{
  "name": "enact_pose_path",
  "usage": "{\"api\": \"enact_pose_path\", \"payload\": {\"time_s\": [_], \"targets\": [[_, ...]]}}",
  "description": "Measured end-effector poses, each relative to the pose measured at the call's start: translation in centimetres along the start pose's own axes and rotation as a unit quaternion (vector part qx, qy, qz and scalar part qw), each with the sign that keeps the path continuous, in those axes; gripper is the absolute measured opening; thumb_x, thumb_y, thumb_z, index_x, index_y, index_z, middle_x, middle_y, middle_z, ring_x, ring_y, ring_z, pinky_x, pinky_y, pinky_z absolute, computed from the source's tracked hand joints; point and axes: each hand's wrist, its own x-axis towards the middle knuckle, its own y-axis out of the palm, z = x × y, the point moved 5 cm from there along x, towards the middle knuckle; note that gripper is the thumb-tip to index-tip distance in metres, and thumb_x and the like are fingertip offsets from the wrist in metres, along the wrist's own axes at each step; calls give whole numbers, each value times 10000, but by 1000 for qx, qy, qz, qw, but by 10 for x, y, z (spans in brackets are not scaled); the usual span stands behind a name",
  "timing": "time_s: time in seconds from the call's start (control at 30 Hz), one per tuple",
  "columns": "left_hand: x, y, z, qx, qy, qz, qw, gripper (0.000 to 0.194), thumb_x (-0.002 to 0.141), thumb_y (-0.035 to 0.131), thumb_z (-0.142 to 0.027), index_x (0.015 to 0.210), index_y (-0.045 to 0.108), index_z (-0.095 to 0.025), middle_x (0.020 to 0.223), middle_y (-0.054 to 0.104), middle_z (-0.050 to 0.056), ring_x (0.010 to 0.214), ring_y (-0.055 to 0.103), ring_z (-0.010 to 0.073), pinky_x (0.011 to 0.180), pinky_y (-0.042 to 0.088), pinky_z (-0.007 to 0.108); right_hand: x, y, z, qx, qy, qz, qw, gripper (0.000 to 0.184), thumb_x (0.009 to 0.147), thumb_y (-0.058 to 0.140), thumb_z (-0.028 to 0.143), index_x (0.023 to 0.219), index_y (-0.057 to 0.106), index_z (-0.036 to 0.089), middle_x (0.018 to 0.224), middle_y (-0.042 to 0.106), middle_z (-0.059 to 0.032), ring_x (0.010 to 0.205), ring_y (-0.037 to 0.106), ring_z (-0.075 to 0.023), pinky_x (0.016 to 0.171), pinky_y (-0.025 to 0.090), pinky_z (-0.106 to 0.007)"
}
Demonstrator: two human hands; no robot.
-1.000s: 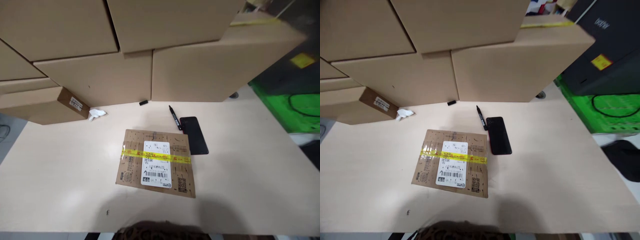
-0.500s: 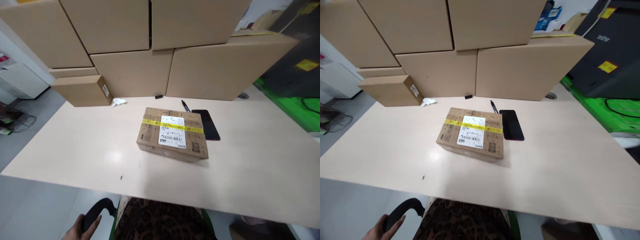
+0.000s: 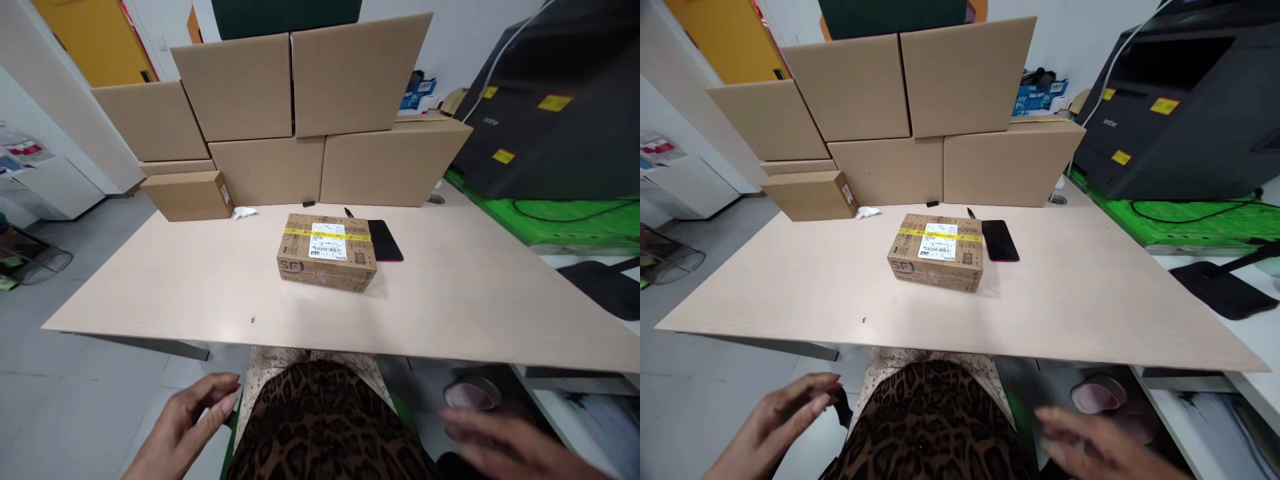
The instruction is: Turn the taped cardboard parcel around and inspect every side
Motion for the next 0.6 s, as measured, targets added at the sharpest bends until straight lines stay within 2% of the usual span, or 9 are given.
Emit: {"api": "enact_pose_path", "payload": {"time_s": [0.03, 0.07, 0.13, 0.2, 0.3, 0.37, 0.47, 0.53, 0.6], "targets": [[5, -8, -27, -42, 36, -17, 998, 617, 846, 627, -764, 1127, 826, -252, 1212, 822, 114, 1175, 751, 390, 1002, 621, 486, 9, -8, 33, 29, -20, 43, 998, 507, 543, 790, 794, 899, 898, 449, 997, 855, -159, 951, 821, -444, 815, 675, -545], [14, -17, -53, -68, 79, -62, 993, 595, 844, 660, -755, 1120, 828, -255, 1192, 823, 109, 1138, 758, 378, 978, 628, 479, 20, -21, 67, 56, -45, 16, 997, 541, 592, 765, 817, 921, 901, 409, 990, 851, -169, 915, 814, -423, 782, 667, -529], [43, -32, -100, -116, 165, -151, 968, 604, 876, 697, -707, 1238, 787, -232, 1297, 784, 131, 1199, 727, 357, 1048, 593, 489, 48, -43, 129, 113, -115, -88, 983, 524, 729, 771, 761, 1036, 876, 349, 1132, 839, -151, 1024, 780, -346, 913, 620, -465], [89, -34, -133, -192, 210, -179, 942, 698, 896, 695, -704, 1359, 714, -181, 1415, 721, 187, 1331, 667, 366, 1146, 523, 532, 81, -41, 172, 209, -142, -119, 960, 507, 736, 803, 716, 1021, 841, 298, 1165, 825, -136, 1088, 748, -301, 884, 591, -407], [167, -16, -160, -250, 158, -153, 943, 786, 887, 716, -701, 1433, 639, -140, 1593, 574, 247, 1505, 525, 391, 1264, 363, 581, 130, -6, 204, 301, -88, -84, 946, 448, 698, 856, 615, 975, 794, 267, 1203, 809, -99, 1076, 722, -262, 743, 539, -316], [204, 0, -174, -265, 130, -117, 948, 758, 849, 761, -699, 1353, 676, -140, 1585, 583, 247, 1535, 486, 402, 1257, 360, 567, 150, 24, 218, 326, -61, -36, 943, 404, 766, 801, 597, 955, 776, 240, 1166, 807, -101, 1025, 715, -236, 676, 503, -280], [229, 21, -194, -297, 142, -36, 943, 749, 772, 791, -744, 1190, 730, -125, 1283, 774, 211, 1300, 677, 403, 1102, 513, 537, 160, 54, 241, 385, -103, 45, 916, 408, 788, 755, 610, 961, 743, 240, 1110, 815, -76, 1017, 723, -226, 669, 502, -271], [233, 19, -207, -343, 202, -40, 916, 741, 750, 817, -717, 1227, 704, -161, 1288, 778, 158, 1274, 691, 352, 1096, 522, 470, 162, 54, 255, 423, -162, 37, 891, 440, 764, 766, 641, 990, 719, 266, 1123, 811, -43, 1077, 721, -232, 725, 529, -286], [233, 9, -217, -374, 270, -83, 883, 715, 790, 783, -712, 1275, 667, -200, 1377, 736, 131, 1335, 656, 308, 1116, 507, 415, 165, 47, 266, 458, -211, 6, 864, 471, 752, 752, 687, 998, 692, 289, 1122, 801, -18, 1122, 712, -239, 778, 543, -307]]}}
